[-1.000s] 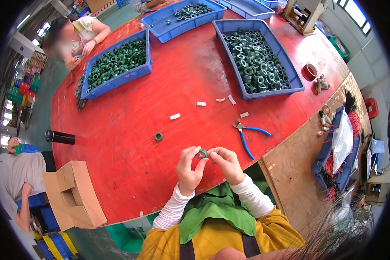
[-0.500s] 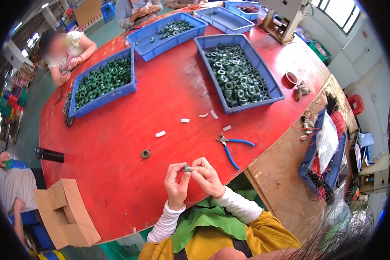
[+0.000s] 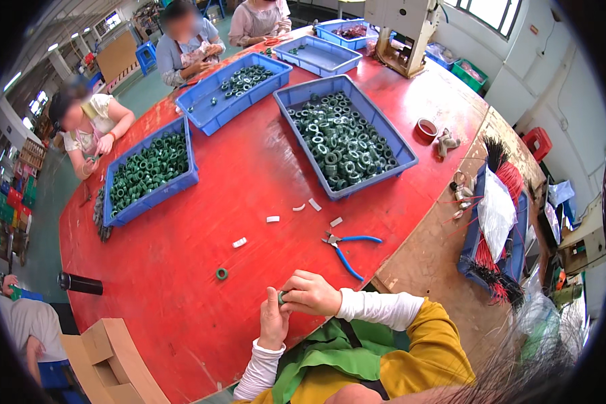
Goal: Assembling green and white plastic rings/components at a workstation.
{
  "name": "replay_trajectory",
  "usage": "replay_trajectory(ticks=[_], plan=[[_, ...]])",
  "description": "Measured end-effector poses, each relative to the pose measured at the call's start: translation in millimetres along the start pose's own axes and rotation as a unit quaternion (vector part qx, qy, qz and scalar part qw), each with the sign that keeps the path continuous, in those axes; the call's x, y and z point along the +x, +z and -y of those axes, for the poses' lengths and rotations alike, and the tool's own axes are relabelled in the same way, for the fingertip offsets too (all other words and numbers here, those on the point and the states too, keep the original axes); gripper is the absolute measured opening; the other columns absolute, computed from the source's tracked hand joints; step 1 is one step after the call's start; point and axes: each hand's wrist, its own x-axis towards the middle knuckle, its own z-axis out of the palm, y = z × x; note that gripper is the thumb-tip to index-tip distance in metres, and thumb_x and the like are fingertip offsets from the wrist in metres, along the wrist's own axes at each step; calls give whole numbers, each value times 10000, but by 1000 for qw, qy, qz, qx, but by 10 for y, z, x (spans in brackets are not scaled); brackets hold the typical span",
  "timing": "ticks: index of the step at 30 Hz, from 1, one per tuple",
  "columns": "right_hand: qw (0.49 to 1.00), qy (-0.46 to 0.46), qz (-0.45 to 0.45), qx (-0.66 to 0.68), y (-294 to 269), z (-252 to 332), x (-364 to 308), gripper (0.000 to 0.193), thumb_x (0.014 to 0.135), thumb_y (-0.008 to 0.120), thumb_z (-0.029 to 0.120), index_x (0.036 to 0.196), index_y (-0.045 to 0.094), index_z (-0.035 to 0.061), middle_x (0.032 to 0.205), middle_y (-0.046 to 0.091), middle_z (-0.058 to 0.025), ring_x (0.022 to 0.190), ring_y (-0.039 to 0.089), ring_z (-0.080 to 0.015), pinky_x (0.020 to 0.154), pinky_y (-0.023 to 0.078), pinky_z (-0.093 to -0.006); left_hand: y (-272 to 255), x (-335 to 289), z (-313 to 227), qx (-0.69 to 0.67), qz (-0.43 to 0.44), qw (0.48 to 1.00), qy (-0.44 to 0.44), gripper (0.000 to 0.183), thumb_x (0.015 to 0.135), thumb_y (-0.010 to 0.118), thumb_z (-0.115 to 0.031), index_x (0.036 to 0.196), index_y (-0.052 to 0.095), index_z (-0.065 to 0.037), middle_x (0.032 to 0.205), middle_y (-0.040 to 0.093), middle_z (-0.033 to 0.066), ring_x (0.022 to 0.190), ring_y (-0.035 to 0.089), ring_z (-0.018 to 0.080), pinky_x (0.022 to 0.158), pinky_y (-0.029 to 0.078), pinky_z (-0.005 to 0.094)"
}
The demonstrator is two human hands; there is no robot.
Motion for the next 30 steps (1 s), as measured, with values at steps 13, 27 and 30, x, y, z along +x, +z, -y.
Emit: replay_trajectory(ticks=[13,27,30], plan=[[934,152,-219,-237,-1284,-1454,810,414,728,674,49,1127,565,49,1189,564,-167,1084,549,-322,930,436,-392,-187,189,53,289,-25,931,220,274,976,466,-171,796,593,-9,738,603,70,690,617,166,612,509,309],[905,173,-164,-353,-1339,-2209,365,215,808,602,48,1017,598,-1,1201,550,-164,1118,489,-346,978,360,-430,-67,222,245,400,-9,867,299,221,954,512,-156,835,550,26,742,498,66,648,526,152,587,433,286],[908,169,-156,-351,-1280,-2164,464,203,796,609,40,995,598,1,1146,574,-157,1091,498,-341,958,373,-431,-46,183,172,349,-15,894,279,228,957,511,-165,836,550,25,752,495,67,643,517,151,589,428,283]])
